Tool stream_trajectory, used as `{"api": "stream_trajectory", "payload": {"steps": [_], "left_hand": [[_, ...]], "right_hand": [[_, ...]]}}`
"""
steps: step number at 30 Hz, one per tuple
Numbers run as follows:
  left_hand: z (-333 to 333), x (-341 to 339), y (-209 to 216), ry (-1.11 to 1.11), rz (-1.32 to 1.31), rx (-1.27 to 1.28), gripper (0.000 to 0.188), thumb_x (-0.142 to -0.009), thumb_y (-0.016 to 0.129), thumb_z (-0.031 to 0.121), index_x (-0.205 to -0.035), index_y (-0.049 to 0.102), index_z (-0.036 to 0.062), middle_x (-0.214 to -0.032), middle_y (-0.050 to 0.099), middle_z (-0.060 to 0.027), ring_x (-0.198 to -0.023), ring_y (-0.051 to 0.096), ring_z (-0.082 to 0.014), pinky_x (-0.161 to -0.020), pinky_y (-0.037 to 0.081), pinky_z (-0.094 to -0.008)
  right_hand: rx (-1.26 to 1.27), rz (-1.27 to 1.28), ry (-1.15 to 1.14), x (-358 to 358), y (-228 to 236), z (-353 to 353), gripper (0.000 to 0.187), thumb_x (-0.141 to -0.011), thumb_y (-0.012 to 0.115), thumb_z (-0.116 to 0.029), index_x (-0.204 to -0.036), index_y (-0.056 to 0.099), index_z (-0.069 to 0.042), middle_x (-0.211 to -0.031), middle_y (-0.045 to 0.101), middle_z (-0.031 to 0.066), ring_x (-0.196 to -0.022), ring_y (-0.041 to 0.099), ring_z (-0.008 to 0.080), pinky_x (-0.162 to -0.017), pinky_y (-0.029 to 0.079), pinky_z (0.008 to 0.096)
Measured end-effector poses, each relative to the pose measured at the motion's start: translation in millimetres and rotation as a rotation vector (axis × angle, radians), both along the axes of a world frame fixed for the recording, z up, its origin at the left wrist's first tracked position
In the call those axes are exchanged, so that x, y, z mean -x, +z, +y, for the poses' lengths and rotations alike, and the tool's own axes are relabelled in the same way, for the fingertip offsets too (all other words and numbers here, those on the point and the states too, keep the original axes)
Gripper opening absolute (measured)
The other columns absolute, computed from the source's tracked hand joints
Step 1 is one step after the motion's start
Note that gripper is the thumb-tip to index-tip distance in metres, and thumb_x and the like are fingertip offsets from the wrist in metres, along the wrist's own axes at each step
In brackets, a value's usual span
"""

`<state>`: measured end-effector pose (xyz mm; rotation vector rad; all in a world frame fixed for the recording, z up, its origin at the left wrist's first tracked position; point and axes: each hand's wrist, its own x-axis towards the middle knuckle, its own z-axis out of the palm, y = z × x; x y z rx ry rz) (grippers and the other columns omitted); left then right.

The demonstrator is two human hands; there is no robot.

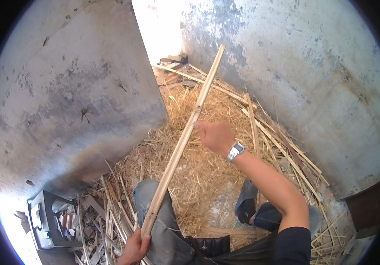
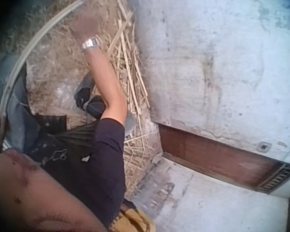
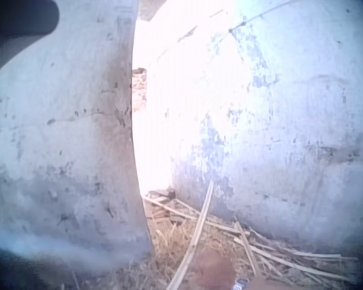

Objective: The person holds a bamboo strip and scrapes along its surface with a small blade, carving and shaving down different sections.

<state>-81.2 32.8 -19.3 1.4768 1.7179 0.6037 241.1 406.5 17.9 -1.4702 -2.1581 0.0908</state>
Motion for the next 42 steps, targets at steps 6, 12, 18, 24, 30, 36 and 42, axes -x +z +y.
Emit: {"api": "stream_trajectory", "payload": {"steps": [6,12,18,24,30,36,42], "left_hand": [[9.1,-12.1,24.5,0.037,-0.009,0.069,0.027,-0.101,0.064,0.026,-0.105,0.055,0.0001,-0.065,0.064,-0.0161,-0.058,0.067,-0.0306,-0.059,0.052,-0.0416],[6.4,-5.2,20.4,0.021,0.019,0.123,0.028,-0.103,0.062,0.027,-0.104,0.054,0.0004,-0.064,0.062,-0.0165,-0.058,0.066,-0.0319,-0.057,0.051,-0.0423],[9.3,-7.7,21.2,0.007,0.034,0.104,0.026,-0.102,0.063,0.025,-0.103,0.056,0.0003,-0.066,0.062,-0.0105,-0.058,0.063,-0.0222,-0.057,0.051,-0.0378],[10.4,-7.3,17.8,-0.020,0.031,0.053,0.030,-0.102,0.065,0.029,-0.102,0.054,0.0004,-0.063,0.060,-0.0210,-0.058,0.065,-0.0406,-0.056,0.049,-0.0462],[10.3,-7.1,17.8,-0.011,0.033,0.062,0.030,-0.101,0.065,0.028,-0.099,0.053,0.0007,-0.062,0.060,-0.0215,-0.058,0.064,-0.0419,-0.055,0.049,-0.0472],[4.7,-3.9,10.9,0.004,0.045,0.099,0.031,-0.102,0.065,0.028,-0.100,0.052,0.0001,-0.062,0.059,-0.0224,-0.058,0.064,-0.0438,-0.056,0.049,-0.0490],[8.8,-6.7,15.9,-0.023,0.059,0.073,0.032,-0.102,0.064,0.029,-0.100,0.051,0.0002,-0.064,0.060,-0.0247,-0.061,0.064,-0.0463,-0.057,0.050,-0.0502]], "right_hand": [[-0.196,0.119,-0.026,2.3,9.7,1.1,0.051,-0.108,0.049,-0.039,-0.071,0.069,-0.009,-0.050,0.055,0.0145,-0.042,0.056,0.0335,-0.041,0.043,0.0443],[-0.079,0.043,0.092,6.8,-7.6,-26.0,0.047,-0.108,0.048,-0.034,-0.074,0.068,-0.009,-0.050,0.055,0.0140,-0.041,0.055,0.0319,-0.041,0.042,0.0438],[-0.106,0.058,0.090,10.9,-2.6,-27.2,0.047,-0.108,0.048,-0.035,-0.073,0.067,-0.011,-0.047,0.052,0.0119,-0.040,0.055,0.0280,-0.040,0.041,0.0421],[-0.163,0.101,-0.004,3.4,-2.7,-19.4,0.049,-0.109,0.047,-0.040,-0.073,0.066,-0.011,-0.047,0.052,0.0107,-0.041,0.055,0.0287,-0.040,0.043,0.0424],[-0.143,0.034,0.103,9.1,-9.2,-34.5,0.048,-0.108,0.050,-0.038,-0.073,0.066,-0.010,-0.048,0.054,0.0118,-0.042,0.055,0.0302,-0.041,0.042,0.0432],[-0.083,0.092,0.150,23.8,-10.2,-57.9,0.040,-0.106,0.056,-0.034,-0.079,0.072,-0.009,-0.050,0.054,0.0127,-0.041,0.053,0.0285,-0.041,0.038,0.0400],[-0.166,0.189,0.133,19.3,-10.3,-53.1,0.038,-0.107,0.050,-0.036,-0.096,0.080,-0.015,-0.051,0.057,0.0106,-0.039,0.054,0.0275,-0.039,0.040,0.0416]]}}
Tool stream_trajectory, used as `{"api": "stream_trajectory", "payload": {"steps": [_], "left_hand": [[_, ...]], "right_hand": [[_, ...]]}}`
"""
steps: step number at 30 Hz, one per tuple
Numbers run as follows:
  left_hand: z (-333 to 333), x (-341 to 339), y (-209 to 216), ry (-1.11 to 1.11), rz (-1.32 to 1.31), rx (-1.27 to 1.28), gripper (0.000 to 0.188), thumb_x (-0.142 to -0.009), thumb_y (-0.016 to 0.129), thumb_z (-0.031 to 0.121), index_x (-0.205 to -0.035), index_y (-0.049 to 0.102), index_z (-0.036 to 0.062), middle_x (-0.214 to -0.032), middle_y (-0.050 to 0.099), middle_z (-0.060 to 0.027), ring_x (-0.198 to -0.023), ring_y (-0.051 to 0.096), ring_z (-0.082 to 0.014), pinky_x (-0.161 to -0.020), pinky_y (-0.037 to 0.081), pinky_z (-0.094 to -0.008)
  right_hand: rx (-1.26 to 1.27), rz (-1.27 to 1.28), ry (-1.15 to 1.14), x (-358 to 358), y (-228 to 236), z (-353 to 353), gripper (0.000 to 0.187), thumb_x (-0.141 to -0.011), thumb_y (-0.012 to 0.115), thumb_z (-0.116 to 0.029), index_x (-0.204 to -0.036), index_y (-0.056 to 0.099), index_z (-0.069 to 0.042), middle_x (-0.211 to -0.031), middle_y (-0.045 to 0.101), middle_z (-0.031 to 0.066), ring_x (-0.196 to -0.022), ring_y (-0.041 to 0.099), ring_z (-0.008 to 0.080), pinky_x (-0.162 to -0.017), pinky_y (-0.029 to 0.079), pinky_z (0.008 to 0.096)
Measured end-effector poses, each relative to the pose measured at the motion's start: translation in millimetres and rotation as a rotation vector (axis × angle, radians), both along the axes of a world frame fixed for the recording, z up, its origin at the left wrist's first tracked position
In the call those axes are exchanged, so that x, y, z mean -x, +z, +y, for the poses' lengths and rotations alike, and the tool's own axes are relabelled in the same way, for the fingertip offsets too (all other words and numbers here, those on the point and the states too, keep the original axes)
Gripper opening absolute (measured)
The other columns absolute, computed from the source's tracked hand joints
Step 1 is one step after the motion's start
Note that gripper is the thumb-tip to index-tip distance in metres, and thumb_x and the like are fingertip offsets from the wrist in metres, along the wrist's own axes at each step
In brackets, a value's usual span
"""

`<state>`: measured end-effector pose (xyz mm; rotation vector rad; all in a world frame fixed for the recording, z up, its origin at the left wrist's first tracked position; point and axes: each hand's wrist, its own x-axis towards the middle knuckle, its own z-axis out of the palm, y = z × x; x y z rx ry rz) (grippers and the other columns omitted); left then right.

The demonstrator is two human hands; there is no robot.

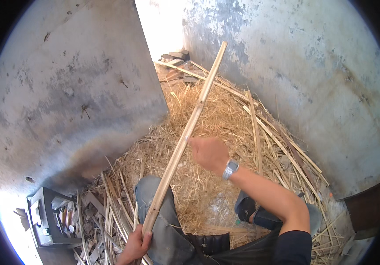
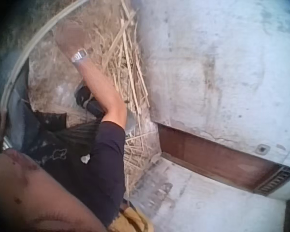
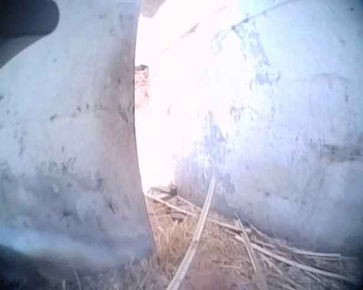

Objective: The person holds a bamboo strip and scrapes along its surface with a small blade, carving and shaving down different sections.

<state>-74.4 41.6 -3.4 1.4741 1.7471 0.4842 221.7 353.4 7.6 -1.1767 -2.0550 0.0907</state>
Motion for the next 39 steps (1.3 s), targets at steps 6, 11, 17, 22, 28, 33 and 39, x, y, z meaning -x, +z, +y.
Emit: {"api": "stream_trajectory", "payload": {"steps": [6,11,17,22,28,33,39], "left_hand": [[0.2,-3.4,5.6,0.012,-0.009,0.007,0.033,-0.102,0.064,0.030,-0.100,0.051,0.0003,-0.065,0.061,-0.0253,-0.062,0.065,-0.0461,-0.057,0.050,-0.0504],[-0.8,-1.3,0.3,0.023,-0.024,0.025,0.033,-0.103,0.064,0.031,-0.102,0.051,0.0006,-0.066,0.062,-0.0244,-0.063,0.066,-0.0457,-0.058,0.051,-0.0498],[0.8,-5.8,0.2,0.037,0.003,0.011,0.032,-0.103,0.063,0.031,-0.102,0.052,0.0010,-0.065,0.061,-0.0239,-0.062,0.067,-0.0456,-0.058,0.051,-0.0495],[5.7,-9.3,9.1,0.030,0.006,0.010,0.031,-0.102,0.063,0.030,-0.101,0.052,0.0011,-0.067,0.064,-0.0255,-0.065,0.068,-0.0466,-0.060,0.053,-0.0501],[0.9,-10.4,3.6,0.045,0.015,-0.051,0.029,-0.102,0.063,0.026,-0.098,0.052,-0.0007,-0.063,0.058,-0.0228,-0.057,0.063,-0.0381,-0.057,0.049,-0.0449],[2.4,-13.2,4.2,0.049,0.014,-0.032,0.029,-0.102,0.063,0.026,-0.098,0.052,-0.0008,-0.064,0.060,-0.0233,-0.059,0.066,-0.0390,-0.057,0.050,-0.0458],[0.7,-15.5,7.4,0.064,0.004,-0.041,0.029,-0.102,0.064,0.026,-0.098,0.053,-0.0004,-0.064,0.060,-0.0231,-0.060,0.066,-0.0405,-0.058,0.050,-0.0466]], "right_hand": [[0.096,-0.149,-0.069,-0.4,6.5,-8.6,0.035,-0.106,0.052,-0.038,-0.098,0.079,-0.017,-0.050,0.055,0.0093,-0.039,0.053,0.0271,-0.039,0.041,0.0403],[-0.029,-0.199,0.044,8.7,-2.8,-31.9,0.039,-0.107,0.052,-0.038,-0.087,0.073,-0.013,-0.049,0.054,0.0107,-0.039,0.054,0.0268,-0.039,0.041,0.0418],[0.161,-0.144,0.056,22.8,-14.6,-50.9,0.042,-0.108,0.052,-0.034,-0.075,0.064,-0.011,-0.053,0.055,0.0135,-0.042,0.055,0.0323,-0.042,0.042,0.0433],[-0.079,-0.076,0.065,15.2,-5.4,-34.1,0.041,-0.108,0.052,-0.033,-0.076,0.064,-0.010,-0.053,0.055,0.0130,-0.041,0.053,0.0314,-0.041,0.041,0.0418],[0.075,-0.142,0.058,18.5,-11.0,-40.5,0.034,-0.107,0.053,-0.033,-0.084,0.071,-0.014,-0.054,0.058,0.0109,-0.041,0.055,0.0286,-0.039,0.041,0.0417],[0.077,-0.100,0.113,34.2,-11.0,-71.0,0.038,-0.108,0.053,-0.032,-0.079,0.067,-0.012,-0.053,0.055,0.0105,-0.040,0.053,0.0288,-0.039,0.039,0.0409],[0.065,-0.104,0.006,30.7,-10.0,-58.2,0.031,-0.108,0.052,-0.030,-0.097,0.077,-0.014,-0.055,0.057,0.0111,-0.041,0.054,0.0288,-0.039,0.040,0.0416]]}}
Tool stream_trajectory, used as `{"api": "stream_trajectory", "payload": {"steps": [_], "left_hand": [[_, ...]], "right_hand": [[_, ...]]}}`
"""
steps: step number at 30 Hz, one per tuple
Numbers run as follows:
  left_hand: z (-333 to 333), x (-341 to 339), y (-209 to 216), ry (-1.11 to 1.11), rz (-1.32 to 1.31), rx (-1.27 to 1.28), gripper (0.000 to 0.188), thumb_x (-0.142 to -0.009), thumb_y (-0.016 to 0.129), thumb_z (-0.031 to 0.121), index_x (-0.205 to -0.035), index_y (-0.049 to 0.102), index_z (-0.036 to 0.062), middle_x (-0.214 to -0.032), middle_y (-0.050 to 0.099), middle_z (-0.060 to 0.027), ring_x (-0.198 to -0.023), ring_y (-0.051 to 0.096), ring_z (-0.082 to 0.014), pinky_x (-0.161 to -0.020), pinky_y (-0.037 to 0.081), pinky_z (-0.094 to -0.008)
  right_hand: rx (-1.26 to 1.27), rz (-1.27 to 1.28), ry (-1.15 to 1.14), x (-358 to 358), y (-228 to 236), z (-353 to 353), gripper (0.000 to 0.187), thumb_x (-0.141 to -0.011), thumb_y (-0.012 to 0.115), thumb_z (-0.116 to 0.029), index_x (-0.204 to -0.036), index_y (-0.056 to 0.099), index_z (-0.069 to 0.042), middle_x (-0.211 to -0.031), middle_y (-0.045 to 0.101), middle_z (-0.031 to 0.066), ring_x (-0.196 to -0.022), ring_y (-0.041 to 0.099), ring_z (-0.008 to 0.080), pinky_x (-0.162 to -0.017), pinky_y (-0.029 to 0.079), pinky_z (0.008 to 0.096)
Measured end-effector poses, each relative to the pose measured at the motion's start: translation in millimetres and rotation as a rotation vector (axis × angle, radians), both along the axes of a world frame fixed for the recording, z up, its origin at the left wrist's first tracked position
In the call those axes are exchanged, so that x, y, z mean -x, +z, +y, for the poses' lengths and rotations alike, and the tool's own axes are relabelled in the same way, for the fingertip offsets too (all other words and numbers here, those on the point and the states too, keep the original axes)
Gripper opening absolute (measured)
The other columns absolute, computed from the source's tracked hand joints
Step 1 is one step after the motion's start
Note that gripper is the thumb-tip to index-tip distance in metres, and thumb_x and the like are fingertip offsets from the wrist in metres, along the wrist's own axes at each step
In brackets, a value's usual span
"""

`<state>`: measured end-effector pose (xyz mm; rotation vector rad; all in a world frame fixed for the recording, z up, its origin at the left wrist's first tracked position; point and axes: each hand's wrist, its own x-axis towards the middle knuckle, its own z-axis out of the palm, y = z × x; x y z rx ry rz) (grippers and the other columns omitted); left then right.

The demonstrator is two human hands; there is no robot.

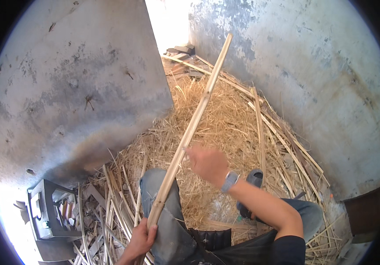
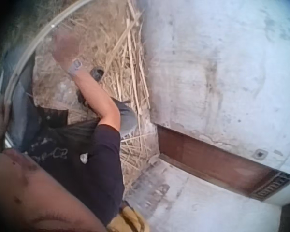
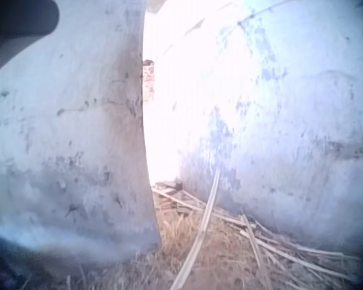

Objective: The person holds a bamboo strip and scrapes along its surface with a small blade, carving and shaving down different sections.

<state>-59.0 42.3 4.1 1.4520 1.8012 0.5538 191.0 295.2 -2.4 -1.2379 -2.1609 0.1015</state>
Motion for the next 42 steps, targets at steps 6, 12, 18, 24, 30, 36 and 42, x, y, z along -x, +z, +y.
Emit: {"api": "stream_trajectory", "payload": {"steps": [6,12,18,24,30,36,42], "left_hand": [[0.2,-1.7,-1.4,0.012,0.007,0.015,0.029,-0.102,0.063,0.026,-0.099,0.052,-0.0003,-0.065,0.061,-0.0233,-0.061,0.066,-0.0423,-0.058,0.050,-0.0464],[2.6,-1.6,-3.1,0.024,-0.018,0.022,0.029,-0.102,0.063,0.026,-0.098,0.051,-0.0003,-0.064,0.061,-0.0205,-0.058,0.065,-0.0371,-0.056,0.050,-0.0434],[9.2,-6.4,4.9,0.036,-0.046,0.039,0.033,-0.103,0.063,0.030,-0.099,0.050,-0.0004,-0.067,0.062,-0.0268,-0.067,0.066,-0.0483,-0.060,0.050,-0.0500],[5.2,-4.2,-0.1,0.053,-0.055,0.022,0.026,-0.103,0.063,0.024,-0.098,0.054,0.0001,-0.065,0.061,-0.0176,-0.058,0.064,-0.0320,-0.056,0.048,-0.0417],[4.0,-3.5,-1.2,0.015,-0.004,-0.028,0.026,-0.103,0.063,0.024,-0.099,0.054,-0.0001,-0.065,0.061,-0.0171,-0.058,0.065,-0.0308,-0.057,0.049,-0.0421],[2.3,-3.0,-0.3,0.063,-0.079,0.034,0.031,-0.104,0.062,0.029,-0.099,0.052,0.0002,-0.068,0.062,-0.0268,-0.066,0.066,-0.0480,-0.060,0.050,-0.0494],[5.7,-4.0,-1.5,0.076,-0.086,0.056,0.031,-0.105,0.062,0.029,-0.099,0.053,-0.0001,-0.068,0.062,-0.0254,-0.066,0.066,-0.0450,-0.060,0.050,-0.0472]], "right_hand": [[-0.066,0.127,0.081,8.6,-1.1,-11.7,0.035,-0.109,0.052,-0.032,-0.084,0.068,-0.013,-0.053,0.055,0.0135,-0.042,0.055,0.0309,-0.040,0.041,0.0425],[0.051,-0.032,0.208,12.8,-4.0,-28.6,0.036,-0.107,0.053,-0.034,-0.082,0.064,-0.010,-0.054,0.058,0.0132,-0.041,0.057,0.0309,-0.041,0.046,0.0443],[0.134,-0.064,0.149,17.7,-8.9,-41.0,0.035,-0.108,0.053,-0.035,-0.089,0.071,-0.011,-0.056,0.058,0.0138,-0.044,0.057,0.0322,-0.041,0.043,0.0430],[0.087,-0.002,0.159,24.5,-7.5,-52.7,0.035,-0.107,0.054,-0.034,-0.083,0.067,-0.012,-0.059,0.061,0.0126,-0.046,0.060,0.0319,-0.042,0.044,0.0432],[0.047,0.004,0.116,25.6,-10.3,-46.1,0.036,-0.107,0.054,-0.035,-0.081,0.064,-0.012,-0.056,0.060,0.0109,-0.045,0.059,0.0325,-0.041,0.044,0.0428],[0.070,-0.002,0.181,32.7,5.3,-62.5,0.021,-0.101,0.061,-0.027,-0.089,0.071,-0.014,-0.056,0.060,0.0111,-0.047,0.063,0.0300,-0.042,0.048,0.0426],[0.135,0.027,0.354,33.9,-10.2,-81.2,0.017,-0.100,0.060,-0.026,-0.093,0.073,-0.016,-0.057,0.061,0.0121,-0.048,0.064,0.0315,-0.043,0.050,0.0439]]}}
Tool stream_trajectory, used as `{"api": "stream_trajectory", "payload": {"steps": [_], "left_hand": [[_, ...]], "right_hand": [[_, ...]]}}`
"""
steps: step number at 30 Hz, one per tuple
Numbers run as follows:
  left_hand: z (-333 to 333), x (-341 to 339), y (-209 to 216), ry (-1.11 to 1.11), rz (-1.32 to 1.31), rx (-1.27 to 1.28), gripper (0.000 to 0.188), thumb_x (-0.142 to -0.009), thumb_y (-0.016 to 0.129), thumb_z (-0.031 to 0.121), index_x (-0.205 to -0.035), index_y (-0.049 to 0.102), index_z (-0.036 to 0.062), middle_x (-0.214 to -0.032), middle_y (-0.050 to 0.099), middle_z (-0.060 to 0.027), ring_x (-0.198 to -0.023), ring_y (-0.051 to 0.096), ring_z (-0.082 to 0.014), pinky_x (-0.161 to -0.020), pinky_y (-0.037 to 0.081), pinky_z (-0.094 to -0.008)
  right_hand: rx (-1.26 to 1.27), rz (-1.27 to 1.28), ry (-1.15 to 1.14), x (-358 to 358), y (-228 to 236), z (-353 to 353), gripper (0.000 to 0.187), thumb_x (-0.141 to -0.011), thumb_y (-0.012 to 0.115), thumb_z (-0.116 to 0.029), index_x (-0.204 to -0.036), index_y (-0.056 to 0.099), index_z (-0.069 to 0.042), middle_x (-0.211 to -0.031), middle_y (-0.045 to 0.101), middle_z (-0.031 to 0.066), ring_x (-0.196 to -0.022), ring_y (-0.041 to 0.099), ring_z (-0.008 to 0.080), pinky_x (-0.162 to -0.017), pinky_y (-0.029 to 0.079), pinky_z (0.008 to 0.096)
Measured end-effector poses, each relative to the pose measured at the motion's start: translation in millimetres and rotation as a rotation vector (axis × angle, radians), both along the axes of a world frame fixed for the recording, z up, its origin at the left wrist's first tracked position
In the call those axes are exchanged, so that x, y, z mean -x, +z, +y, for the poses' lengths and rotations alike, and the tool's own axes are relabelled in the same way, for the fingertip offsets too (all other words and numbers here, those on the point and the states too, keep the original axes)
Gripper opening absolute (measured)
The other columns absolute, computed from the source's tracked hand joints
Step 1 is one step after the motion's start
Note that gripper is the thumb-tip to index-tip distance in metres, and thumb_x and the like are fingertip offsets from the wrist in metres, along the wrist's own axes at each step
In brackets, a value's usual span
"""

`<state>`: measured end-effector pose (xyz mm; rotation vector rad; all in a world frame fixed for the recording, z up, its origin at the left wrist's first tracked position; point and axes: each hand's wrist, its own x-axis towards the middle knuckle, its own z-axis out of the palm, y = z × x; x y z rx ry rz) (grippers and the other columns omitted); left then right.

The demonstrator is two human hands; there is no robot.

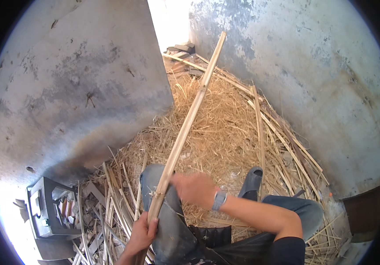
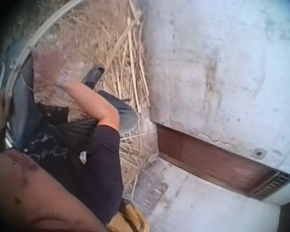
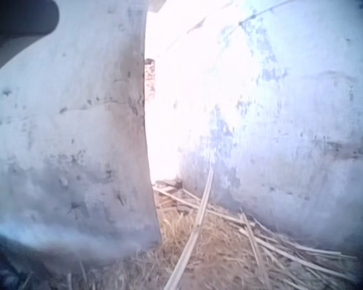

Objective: The person holds a bamboo strip and scrapes along its surface with a small blade, carving and shaving down different sections.

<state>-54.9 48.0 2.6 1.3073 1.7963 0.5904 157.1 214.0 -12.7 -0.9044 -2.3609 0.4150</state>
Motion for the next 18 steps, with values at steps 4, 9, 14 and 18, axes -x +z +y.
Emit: {"api": "stream_trajectory", "payload": {"steps": [4,9,14,18], "left_hand": [[0.6,-1.4,-2.8,-0.035,0.022,-0.060,0.027,-0.104,0.061,0.025,-0.097,0.054,0.0003,-0.065,0.063,-0.0124,-0.058,0.064,-0.0247,-0.058,0.051,-0.0389],[-5.4,3.4,-11.3,-0.051,0.038,-0.091,0.027,-0.105,0.061,0.025,-0.098,0.053,0.0004,-0.064,0.063,-0.0119,-0.057,0.064,-0.0244,-0.057,0.050,-0.0387],[-4.0,1.6,-13.1,-0.026,0.005,0.012,0.026,-0.106,0.060,0.025,-0.100,0.052,0.0009,-0.065,0.063,-0.0121,-0.057,0.064,-0.0232,-0.055,0.050,-0.0376],[-1.8,2.6,-10.3,-0.050,0.016,-0.055,0.028,-0.106,0.060,0.027,-0.100,0.052,0.0009,-0.066,0.064,-0.0125,-0.057,0.064,-0.0246,-0.055,0.050,-0.0385]], "right_hand": [[0.051,-0.181,-0.171,0.1,-3.4,-12.3,0.012,-0.096,0.063,-0.024,-0.094,0.073,-0.018,-0.062,0.063,0.0116,-0.051,0.064,0.0319,-0.043,0.049,0.0435],[-0.063,0.109,-0.131,2.9,1.2,3.1,0.017,-0.098,0.061,-0.028,-0.092,0.072,-0.017,-0.056,0.061,0.0135,-0.047,0.063,0.0345,-0.042,0.048,0.0453],[0.073,-0.069,-0.033,2.2,-4.0,-20.5,0.015,-0.098,0.061,-0.026,-0.099,0.072,-0.017,-0.066,0.066,0.0133,-0.053,0.065,0.0369,-0.044,0.050,0.0459],[0.069,-0.054,-0.242,1.9,5.7,14.6,0.016,-0.099,0.063,-0.027,-0.091,0.072,-0.017,-0.063,0.063,0.0105,-0.051,0.063,0.0334,-0.042,0.046,0.0440]]}}
